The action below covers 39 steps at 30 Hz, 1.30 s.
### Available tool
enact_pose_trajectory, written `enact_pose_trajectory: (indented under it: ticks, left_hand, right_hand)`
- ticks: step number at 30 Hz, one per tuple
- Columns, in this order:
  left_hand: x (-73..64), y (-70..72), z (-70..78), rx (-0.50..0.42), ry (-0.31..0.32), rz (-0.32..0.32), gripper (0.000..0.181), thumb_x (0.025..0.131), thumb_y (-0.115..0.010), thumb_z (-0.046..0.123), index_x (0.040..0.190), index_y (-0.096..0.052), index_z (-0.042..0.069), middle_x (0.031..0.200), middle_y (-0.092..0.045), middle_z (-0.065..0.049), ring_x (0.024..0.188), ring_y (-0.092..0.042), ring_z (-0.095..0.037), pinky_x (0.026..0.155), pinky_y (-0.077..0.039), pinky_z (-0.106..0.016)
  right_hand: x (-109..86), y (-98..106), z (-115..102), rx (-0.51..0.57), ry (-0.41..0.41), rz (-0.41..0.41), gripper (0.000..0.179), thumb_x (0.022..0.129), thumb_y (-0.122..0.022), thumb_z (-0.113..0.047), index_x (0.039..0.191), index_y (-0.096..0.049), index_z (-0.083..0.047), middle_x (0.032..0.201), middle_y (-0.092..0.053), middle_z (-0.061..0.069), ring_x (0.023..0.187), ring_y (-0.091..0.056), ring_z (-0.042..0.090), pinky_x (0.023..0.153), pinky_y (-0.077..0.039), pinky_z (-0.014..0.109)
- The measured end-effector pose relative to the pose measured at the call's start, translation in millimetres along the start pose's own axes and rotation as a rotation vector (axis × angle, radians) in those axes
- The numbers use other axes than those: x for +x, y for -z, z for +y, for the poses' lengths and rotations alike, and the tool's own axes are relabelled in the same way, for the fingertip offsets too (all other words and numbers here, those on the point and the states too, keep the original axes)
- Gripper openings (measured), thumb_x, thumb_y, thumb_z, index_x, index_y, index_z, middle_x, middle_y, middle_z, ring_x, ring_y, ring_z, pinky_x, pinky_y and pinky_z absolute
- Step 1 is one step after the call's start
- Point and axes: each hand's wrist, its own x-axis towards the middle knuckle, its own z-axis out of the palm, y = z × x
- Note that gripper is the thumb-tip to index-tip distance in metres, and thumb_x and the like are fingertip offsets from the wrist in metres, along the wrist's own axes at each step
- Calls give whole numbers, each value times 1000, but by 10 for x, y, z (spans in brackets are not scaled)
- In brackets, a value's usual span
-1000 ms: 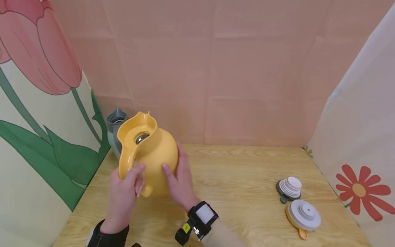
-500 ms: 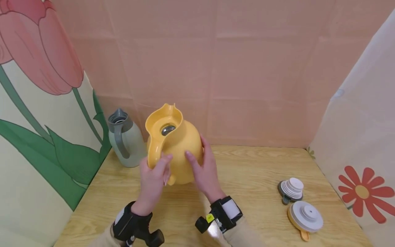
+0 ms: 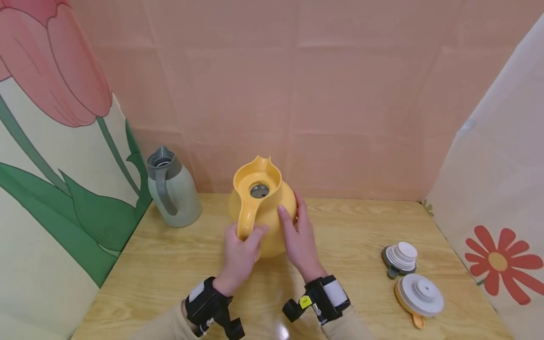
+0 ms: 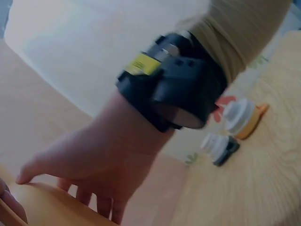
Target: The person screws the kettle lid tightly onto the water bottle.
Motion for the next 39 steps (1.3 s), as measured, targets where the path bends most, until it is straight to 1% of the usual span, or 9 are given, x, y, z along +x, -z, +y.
enact_pose_trajectory:
  ticks: [2,5,12,18,24,29,32,35,39]
  left_hand:
    - [-7,-36,-92,12,-8,-14,14,90,-72,7,98,-70,-5,79,-61,2,71,-59,-14,66,-50,-26]
    - [-26,-87,-199,11,12,-10,16,89,-73,8,100,-70,-4,80,-61,2,72,-58,-14,66,-49,-26]
    - [-83,-169,-285,30,31,22,18,89,-73,8,105,-71,-1,87,-67,-2,78,-62,-15,70,-52,-28]
    - [-118,-219,-332,43,36,35,20,89,-72,7,107,-71,-2,92,-71,-6,80,-64,-15,71,-55,-30]
    - [-155,-238,-390,29,49,44,19,90,-73,5,107,-71,-2,94,-71,-7,82,-64,-15,72,-54,-29]
    - [-197,-243,-424,-2,105,29,23,93,-75,16,110,-71,2,97,-72,-1,85,-66,-16,75,-54,-29]
    - [-203,-254,-440,-6,117,0,25,95,-75,23,111,-72,4,95,-71,2,85,-65,-15,75,-54,-29]
    - [-205,-256,-445,-22,144,-49,23,97,-72,28,105,-70,6,77,-65,3,66,-61,-12,60,-51,-25]
    - [-201,-230,-435,-48,191,-147,30,103,-63,31,90,-61,3,55,-48,1,44,-45,-10,44,-38,-21]
  right_hand:
    - [7,2,48,-9,-31,22,63,107,-42,-54,161,-23,-26,160,-34,4,139,-42,25,111,-37,48]
    - [17,3,114,-29,-68,50,66,106,-38,-58,162,-22,-25,161,-32,4,142,-37,24,115,-30,47]
    - [2,1,206,-76,-74,62,64,108,-33,-56,164,-16,-28,165,-23,3,149,-25,26,119,-21,51]
    - [-6,0,285,-91,-99,59,64,107,-31,-59,163,-17,-33,166,-22,0,150,-24,27,118,-22,53]
    - [-25,-4,363,-100,-125,61,65,107,-32,-60,163,-19,-30,165,-24,2,149,-26,29,117,-23,55]
    - [-55,1,442,-107,-140,62,66,106,-33,-61,163,-21,-28,165,-25,3,147,-29,30,117,-25,54]
    - [-61,11,485,-90,-137,67,65,107,-33,-60,163,-21,-30,165,-25,4,147,-29,30,117,-26,54]
    - [-69,33,532,-76,-127,76,64,108,-32,-58,163,-21,-28,165,-25,4,148,-28,30,117,-25,54]
    - [-88,74,590,-56,-129,65,62,108,-31,-56,163,-20,-28,166,-22,3,149,-24,28,118,-21,54]
